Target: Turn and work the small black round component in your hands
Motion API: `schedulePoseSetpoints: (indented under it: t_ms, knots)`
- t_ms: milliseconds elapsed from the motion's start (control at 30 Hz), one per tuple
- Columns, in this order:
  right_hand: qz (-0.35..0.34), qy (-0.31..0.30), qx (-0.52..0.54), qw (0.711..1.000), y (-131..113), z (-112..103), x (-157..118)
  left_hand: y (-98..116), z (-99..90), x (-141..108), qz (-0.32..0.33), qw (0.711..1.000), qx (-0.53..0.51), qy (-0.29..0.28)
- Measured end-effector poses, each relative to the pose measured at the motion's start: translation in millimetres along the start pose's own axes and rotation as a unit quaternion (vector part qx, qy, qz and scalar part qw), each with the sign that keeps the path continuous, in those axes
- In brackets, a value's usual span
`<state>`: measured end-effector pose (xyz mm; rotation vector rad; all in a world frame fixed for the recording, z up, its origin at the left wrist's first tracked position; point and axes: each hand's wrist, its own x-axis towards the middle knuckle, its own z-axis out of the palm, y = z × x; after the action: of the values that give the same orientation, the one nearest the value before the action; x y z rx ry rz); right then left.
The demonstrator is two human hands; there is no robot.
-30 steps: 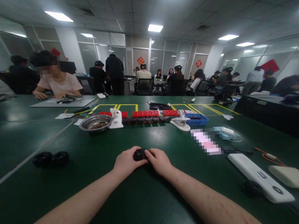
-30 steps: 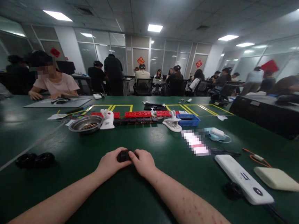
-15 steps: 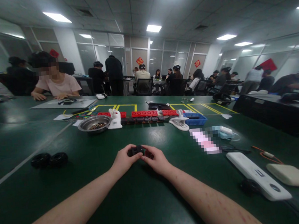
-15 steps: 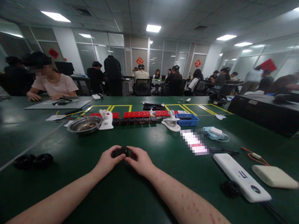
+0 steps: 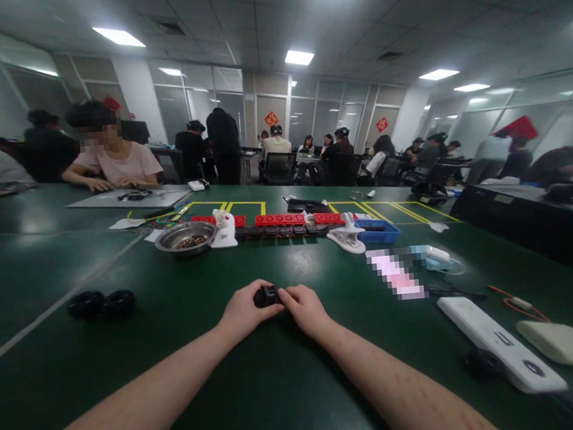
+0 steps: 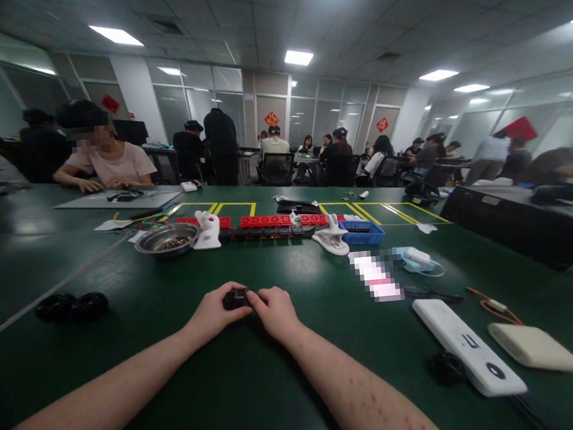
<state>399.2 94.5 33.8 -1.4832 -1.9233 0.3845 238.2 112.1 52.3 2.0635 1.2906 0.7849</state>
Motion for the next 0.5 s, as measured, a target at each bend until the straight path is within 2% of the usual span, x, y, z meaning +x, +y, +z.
schedulePoseSetpoints:
  t_ms: [133, 233, 367, 500]
  knots:
    - [0.001, 0.004, 0.025, 1.000, -2.1, 1.9, -1.4, -1.9, -0.7, 1.7, -0.008, 1.000, -0.009, -0.009]
    - [0.010, -0.004, 0.104, 0.995, -2.2, 1.5, -1.8, -3.4, -1.4, 3.8, -0.012, 0.999, -0.030, -0.012]
    - [-0.018, -0.021, 0.206, 0.978, -1.4, 0.9, -1.9, -3.3, -2.7, 4.9, 0.003, 0.998, -0.054, -0.011]
    - [-0.023, 0.014, 0.171, 0.985, 2.7, 1.7, -0.2, -0.4, -3.3, 3.1, 0.008, 0.999, -0.051, -0.016]
